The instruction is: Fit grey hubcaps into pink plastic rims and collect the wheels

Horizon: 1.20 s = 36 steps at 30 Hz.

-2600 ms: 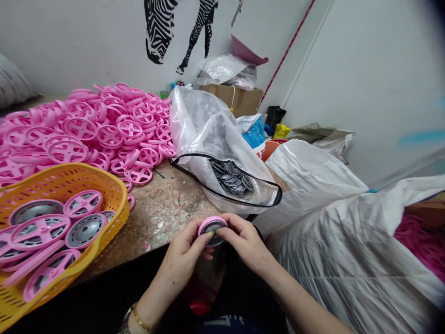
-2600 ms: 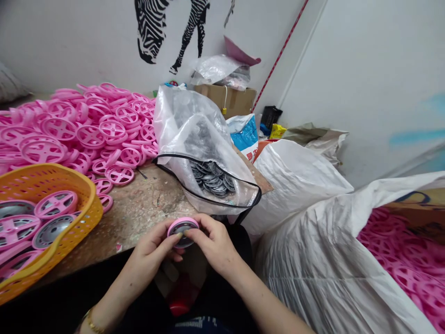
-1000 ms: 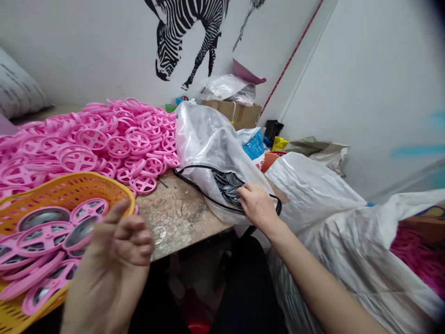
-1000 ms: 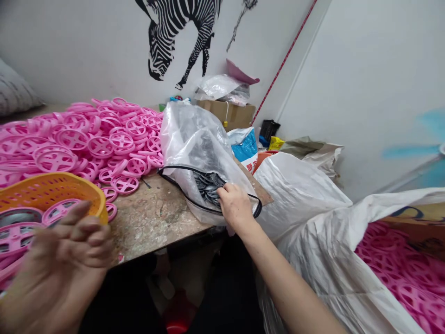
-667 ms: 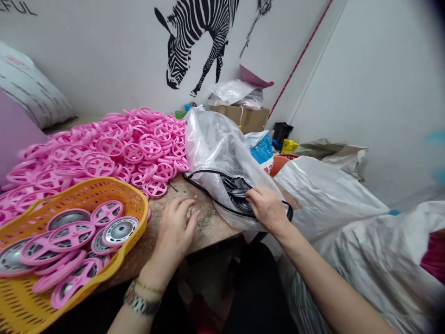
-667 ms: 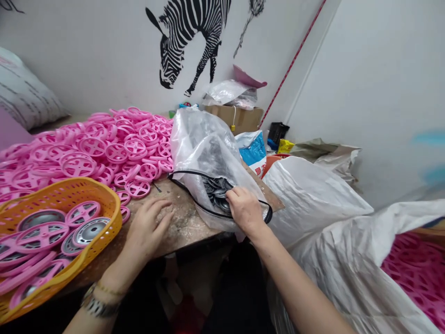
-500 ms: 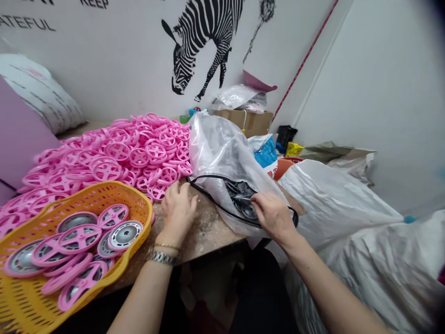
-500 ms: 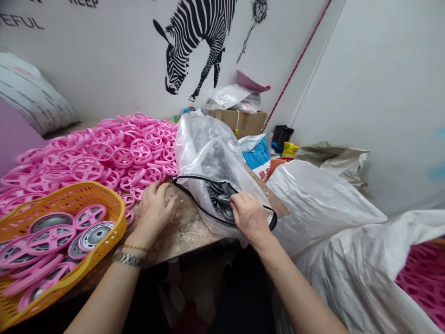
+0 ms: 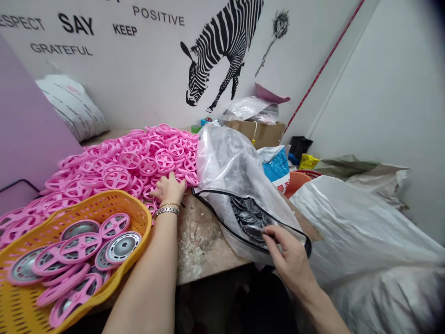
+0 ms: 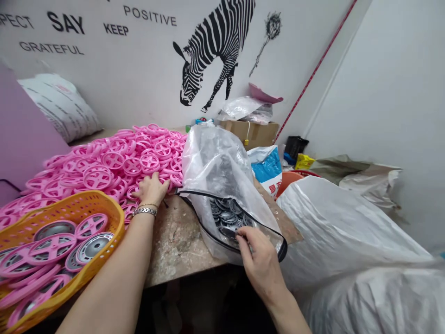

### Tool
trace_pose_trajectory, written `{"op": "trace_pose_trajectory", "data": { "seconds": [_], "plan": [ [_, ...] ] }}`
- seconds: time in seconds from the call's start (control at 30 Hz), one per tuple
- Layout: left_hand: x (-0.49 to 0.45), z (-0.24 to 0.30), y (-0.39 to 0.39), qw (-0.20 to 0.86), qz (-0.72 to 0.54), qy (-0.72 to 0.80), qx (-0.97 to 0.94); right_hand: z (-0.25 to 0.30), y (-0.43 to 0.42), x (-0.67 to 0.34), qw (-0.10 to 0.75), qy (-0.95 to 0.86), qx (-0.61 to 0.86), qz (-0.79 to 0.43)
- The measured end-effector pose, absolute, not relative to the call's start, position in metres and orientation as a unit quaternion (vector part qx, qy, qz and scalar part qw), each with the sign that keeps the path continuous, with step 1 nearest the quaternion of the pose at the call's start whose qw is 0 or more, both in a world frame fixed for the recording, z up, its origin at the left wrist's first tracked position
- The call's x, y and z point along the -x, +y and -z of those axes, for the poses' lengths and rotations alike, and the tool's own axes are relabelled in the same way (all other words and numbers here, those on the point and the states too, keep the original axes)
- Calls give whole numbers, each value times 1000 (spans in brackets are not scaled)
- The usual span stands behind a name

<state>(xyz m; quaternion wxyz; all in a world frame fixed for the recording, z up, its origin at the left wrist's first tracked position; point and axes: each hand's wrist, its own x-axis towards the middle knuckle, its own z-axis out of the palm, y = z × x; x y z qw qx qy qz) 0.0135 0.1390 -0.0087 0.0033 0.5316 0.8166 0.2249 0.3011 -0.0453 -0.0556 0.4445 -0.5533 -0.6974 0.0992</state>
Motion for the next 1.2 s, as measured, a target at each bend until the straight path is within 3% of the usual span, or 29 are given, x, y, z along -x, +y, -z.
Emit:
{"op": "trace_pose_trajectory", "data": {
  "seconds": [0.87, 1.2],
  "plan": [
    [-48, 25, 64, 0, -101, 714, -693, 64, -57, -304, 480, -627, 595, -149],
    [-57, 38, 27, -78, -93, 635, -763, 71, -44, -305, 410, -638, 635, -148]
  ]
}}
